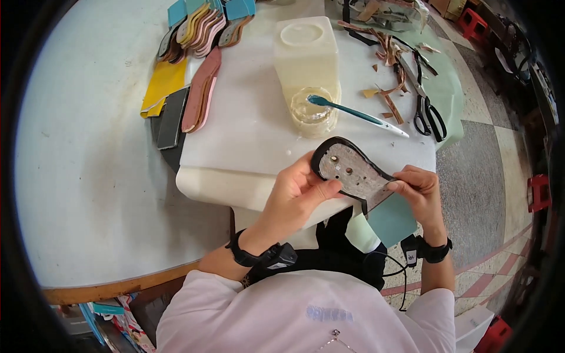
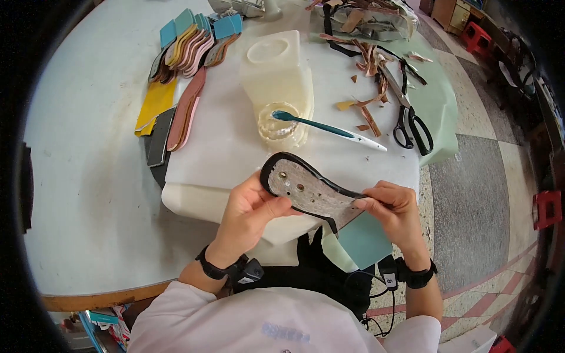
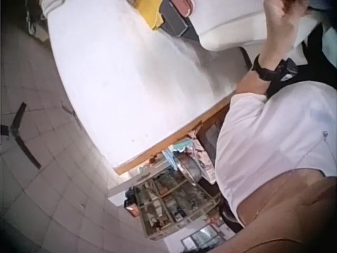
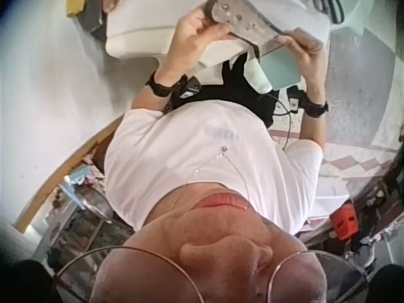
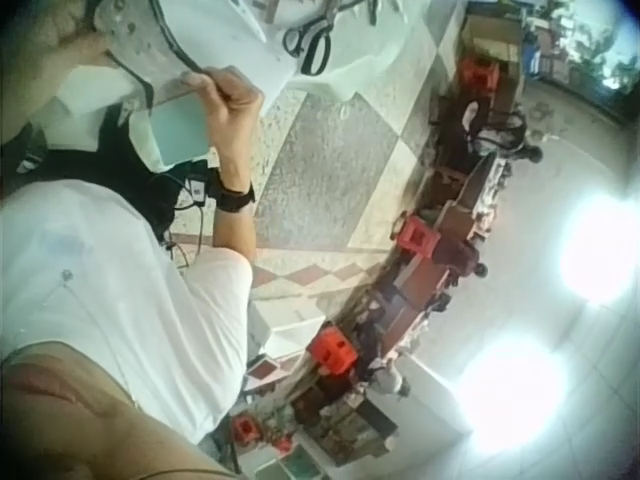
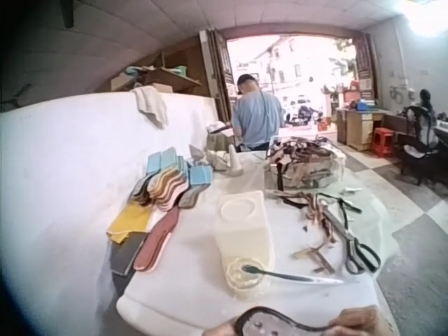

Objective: Applying black lining or tape to shoe insoles and organizing components.

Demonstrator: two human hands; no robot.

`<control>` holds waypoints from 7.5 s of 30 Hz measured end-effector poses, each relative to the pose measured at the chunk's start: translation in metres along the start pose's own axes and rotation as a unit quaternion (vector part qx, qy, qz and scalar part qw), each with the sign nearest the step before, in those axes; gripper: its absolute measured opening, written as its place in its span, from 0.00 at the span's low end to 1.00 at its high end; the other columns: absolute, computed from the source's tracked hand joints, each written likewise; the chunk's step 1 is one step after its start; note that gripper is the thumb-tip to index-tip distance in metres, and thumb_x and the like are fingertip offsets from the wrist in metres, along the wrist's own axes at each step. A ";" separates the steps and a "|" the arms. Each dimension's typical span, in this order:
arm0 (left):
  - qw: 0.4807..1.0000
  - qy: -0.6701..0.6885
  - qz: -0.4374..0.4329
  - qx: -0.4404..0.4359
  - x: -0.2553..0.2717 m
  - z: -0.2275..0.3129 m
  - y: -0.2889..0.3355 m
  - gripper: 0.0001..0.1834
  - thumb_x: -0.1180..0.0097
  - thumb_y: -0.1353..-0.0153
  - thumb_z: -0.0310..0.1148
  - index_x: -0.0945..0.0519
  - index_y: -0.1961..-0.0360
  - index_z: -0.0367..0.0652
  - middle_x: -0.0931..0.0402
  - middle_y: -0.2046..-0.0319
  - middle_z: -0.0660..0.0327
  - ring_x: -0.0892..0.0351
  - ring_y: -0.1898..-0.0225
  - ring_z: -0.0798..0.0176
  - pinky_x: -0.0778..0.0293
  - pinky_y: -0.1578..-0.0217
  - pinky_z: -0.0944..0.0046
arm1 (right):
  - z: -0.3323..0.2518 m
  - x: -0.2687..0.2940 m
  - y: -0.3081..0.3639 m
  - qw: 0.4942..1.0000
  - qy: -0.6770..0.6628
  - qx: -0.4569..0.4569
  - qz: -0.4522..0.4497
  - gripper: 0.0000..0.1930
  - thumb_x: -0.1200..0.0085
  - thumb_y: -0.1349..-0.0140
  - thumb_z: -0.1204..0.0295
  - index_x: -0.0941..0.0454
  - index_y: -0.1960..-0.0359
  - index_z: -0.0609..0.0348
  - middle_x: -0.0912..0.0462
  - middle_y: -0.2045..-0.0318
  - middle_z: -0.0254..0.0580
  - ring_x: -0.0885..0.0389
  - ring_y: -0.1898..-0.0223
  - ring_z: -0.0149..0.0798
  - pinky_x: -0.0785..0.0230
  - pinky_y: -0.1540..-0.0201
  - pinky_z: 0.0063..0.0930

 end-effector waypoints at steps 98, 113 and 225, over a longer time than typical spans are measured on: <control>0.946 -0.303 -0.113 -0.015 -0.066 -0.011 -0.037 0.06 0.46 0.47 0.17 0.19 0.67 0.31 0.20 0.74 0.61 0.25 0.72 0.73 0.29 0.69 0.74 | -0.034 0.056 -0.049 0.958 0.075 0.276 -0.023 0.07 0.38 0.51 0.80 0.24 0.71 0.64 0.23 0.74 0.39 0.24 0.70 0.39 0.33 0.65 0.27; 0.993 -0.069 0.044 0.087 -0.035 0.018 -0.038 0.08 0.45 0.44 0.20 0.19 0.63 0.31 0.20 0.70 0.61 0.23 0.68 0.74 0.27 0.65 0.74 | 0.006 0.098 -0.069 0.954 0.239 0.090 0.159 0.07 0.44 0.46 0.79 0.28 0.66 0.66 0.22 0.73 0.46 0.23 0.72 0.43 0.31 0.66 0.27; 0.938 -0.122 -0.132 0.296 -0.028 0.092 -0.174 0.11 0.41 0.45 0.28 0.19 0.63 0.33 0.20 0.66 0.60 0.21 0.65 0.69 0.27 0.60 0.72 | -0.011 0.093 -0.045 0.929 -0.324 -0.049 -0.172 0.26 0.29 0.56 0.55 0.26 0.68 0.65 0.26 0.81 0.31 0.28 0.84 0.22 0.40 0.83 0.13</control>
Point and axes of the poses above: each hand's wrist, its own y-axis away from the middle knuckle, its own x-axis out of the back of the hand, z = x × y, the point moved 1 cm from there along -y, towards the middle knuckle
